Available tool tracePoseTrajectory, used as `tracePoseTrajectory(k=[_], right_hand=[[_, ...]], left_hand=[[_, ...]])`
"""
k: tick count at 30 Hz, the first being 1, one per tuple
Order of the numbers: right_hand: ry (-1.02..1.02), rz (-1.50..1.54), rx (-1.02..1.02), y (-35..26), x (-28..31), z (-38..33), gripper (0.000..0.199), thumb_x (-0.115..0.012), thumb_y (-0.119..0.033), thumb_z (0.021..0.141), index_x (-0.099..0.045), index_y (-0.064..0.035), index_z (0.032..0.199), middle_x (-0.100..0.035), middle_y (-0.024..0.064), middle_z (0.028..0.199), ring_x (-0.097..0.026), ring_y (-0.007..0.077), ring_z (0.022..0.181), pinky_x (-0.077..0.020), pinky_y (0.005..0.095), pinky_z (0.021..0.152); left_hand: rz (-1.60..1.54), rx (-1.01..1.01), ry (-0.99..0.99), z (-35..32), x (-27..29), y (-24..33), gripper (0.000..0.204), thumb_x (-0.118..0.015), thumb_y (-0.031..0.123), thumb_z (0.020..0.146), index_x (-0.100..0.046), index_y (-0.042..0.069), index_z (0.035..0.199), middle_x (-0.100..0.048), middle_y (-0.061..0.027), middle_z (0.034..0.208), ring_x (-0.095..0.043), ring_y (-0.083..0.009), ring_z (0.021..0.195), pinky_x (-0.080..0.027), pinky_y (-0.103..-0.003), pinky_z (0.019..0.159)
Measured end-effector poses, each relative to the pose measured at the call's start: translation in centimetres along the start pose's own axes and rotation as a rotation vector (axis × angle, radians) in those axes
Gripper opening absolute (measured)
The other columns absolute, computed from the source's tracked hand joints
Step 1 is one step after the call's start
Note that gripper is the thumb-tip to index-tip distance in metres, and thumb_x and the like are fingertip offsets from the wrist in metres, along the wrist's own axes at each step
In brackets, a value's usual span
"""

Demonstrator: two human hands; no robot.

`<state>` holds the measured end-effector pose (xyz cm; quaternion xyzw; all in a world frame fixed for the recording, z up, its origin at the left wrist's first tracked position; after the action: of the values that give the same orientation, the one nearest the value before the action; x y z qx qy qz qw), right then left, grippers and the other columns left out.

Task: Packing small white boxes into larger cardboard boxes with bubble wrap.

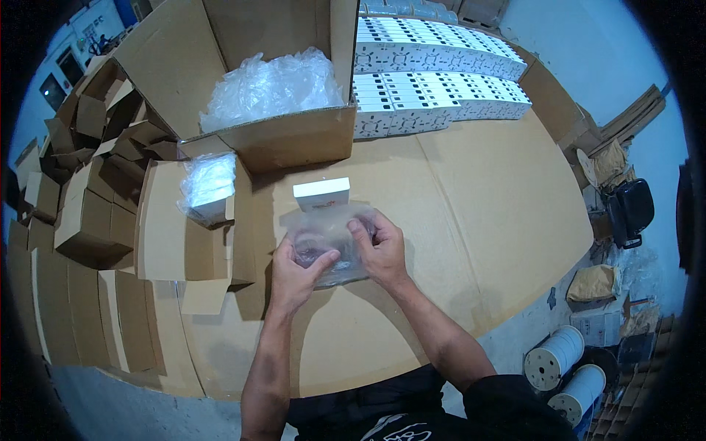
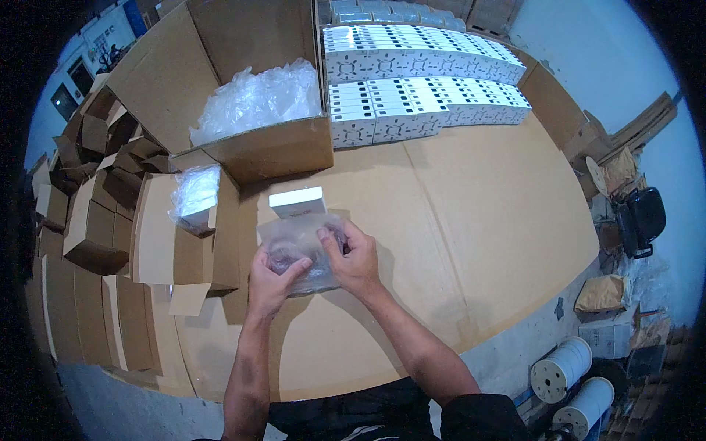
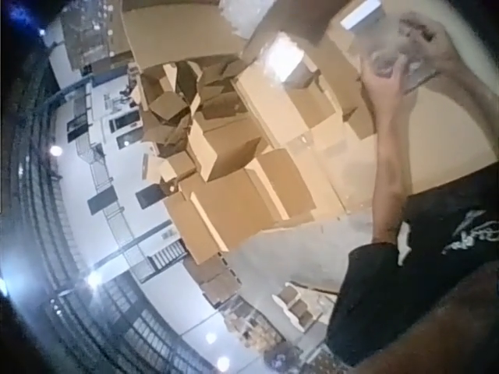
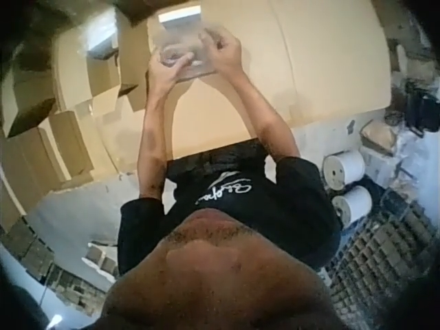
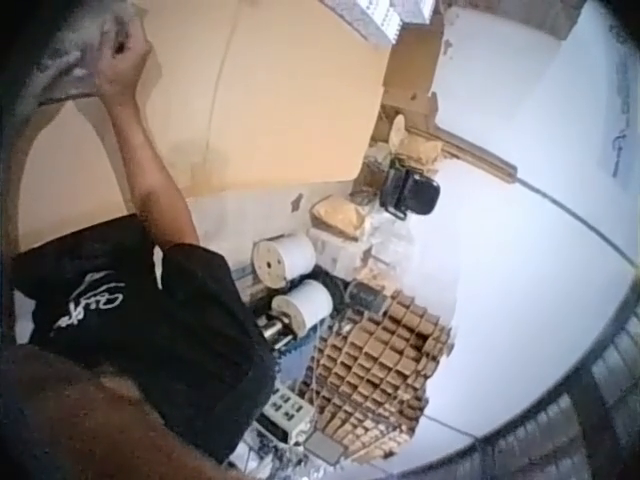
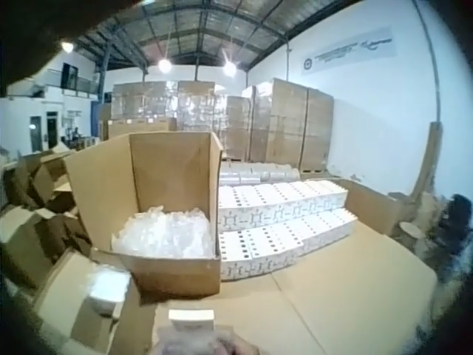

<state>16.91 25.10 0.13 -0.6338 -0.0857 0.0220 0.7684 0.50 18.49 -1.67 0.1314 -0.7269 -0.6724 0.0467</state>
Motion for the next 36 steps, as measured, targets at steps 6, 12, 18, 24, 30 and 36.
tracePoseTrajectory(k=[6,12,18,24,30,36], right_hand=[[0.069,0.252,-0.064,1.1,2.7,1.7,0.017,-0.064,-0.016,0.102,-0.069,0.0003,0.104,-0.067,-0.0004,0.088,-0.059,0.0062,0.077,-0.0483,0.0237,0.067],[0.109,-0.159,0.255,-4.4,4.8,1.5,0.024,-0.076,-0.006,0.084,-0.07,-0.0049,0.108,-0.07,0.0077,0.105,-0.064,0.0191,0.093,-0.0518,0.0318,0.081],[-0.01,-0.395,0.554,-7.9,2.1,-0.1,0.041,-0.082,-0.004,0.071,-0.072,-0.0079,0.111,-0.064,0.0107,0.12,-0.058,0.0286,0.109,-0.0506,0.0391,0.088],[-0.013,-0.401,0.589,-7.6,1.8,-0.4,0.037,-0.083,-0.003,0.072,-0.073,-0.0078,0.107,-0.065,0.0105,0.12,-0.058,0.0284,0.108,-0.0514,0.0388,0.086],[-0.004,-0.378,0.555,-7.1,1.7,-0.2,0.036,-0.081,0.0,0.073,-0.071,-0.0064,0.107,-0.065,0.0109,0.118,-0.059,0.0293,0.106,-0.0516,0.0398,0.086],[0.025,-0.338,0.52,-7.2,2.0,0.1,0.039,-0.079,0.002,0.075,-0.068,-0.0033,0.112,-0.064,0.0125,0.115,-0.06,0.0307,0.104,-0.0526,0.0402,0.088]], left_hand=[[0.067,0.041,-0.078,-0.2,-0.6,-0.4,0.044,-0.084,0.004,0.082,-0.06,0.001,0.119,-0.07,-0.0053,0.101,-0.068,-0.0131,0.092,-0.056,-0.029,0.083],[0.117,0.008,-0.082,-0.3,-1.0,-0.1,0.04,-0.084,0.005,0.082,-0.063,0.001,0.116,-0.072,-0.0068,0.099,-0.07,-0.0128,0.092,-0.057,-0.029,0.083],[0.135,-0.031,-0.048,-0.1,-1.0,0.3,0.041,-0.085,0.006,0.081,-0.063,0.001,0.116,-0.073,-0.0065,0.1,-0.07,-0.0127,0.09,-0.056,-0.029,0.084],[0.179,-0.076,-0.03,-0.1,-0.8,1.0,0.036,-0.085,0.006,0.081,-0.065,0.002,0.111,-0.074,-0.0052,0.096,-0.07,-0.012,0.088,-0.056,-0.028,0.082],[0.182,-0.072,-0.041,-0.2,-0.9,0.7,0.035,-0.086,0.006,0.08,-0.065,0.002,0.108,-0.074,-0.0045,0.093,-0.069,-0.0114,0.087,-0.056,-0.028,0.082],[0.198,-0.051,-0.066,0.1,-1.2,0.5,0.035,-0.084,0.002,0.081,-0.062,0.003,0.109,-0.07,-0.0036,0.096,-0.066,-0.0112,0.089,-0.054,-0.028,0.082]])
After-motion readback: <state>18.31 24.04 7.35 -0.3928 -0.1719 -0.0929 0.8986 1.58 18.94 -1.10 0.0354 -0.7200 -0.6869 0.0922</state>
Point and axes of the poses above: each hand's wrist, its own z-axis towards the middle knuckle, its own x-axis out of the back of the hand, y = z × x, the point moved 10 cm from there along z, towards the middle knuckle
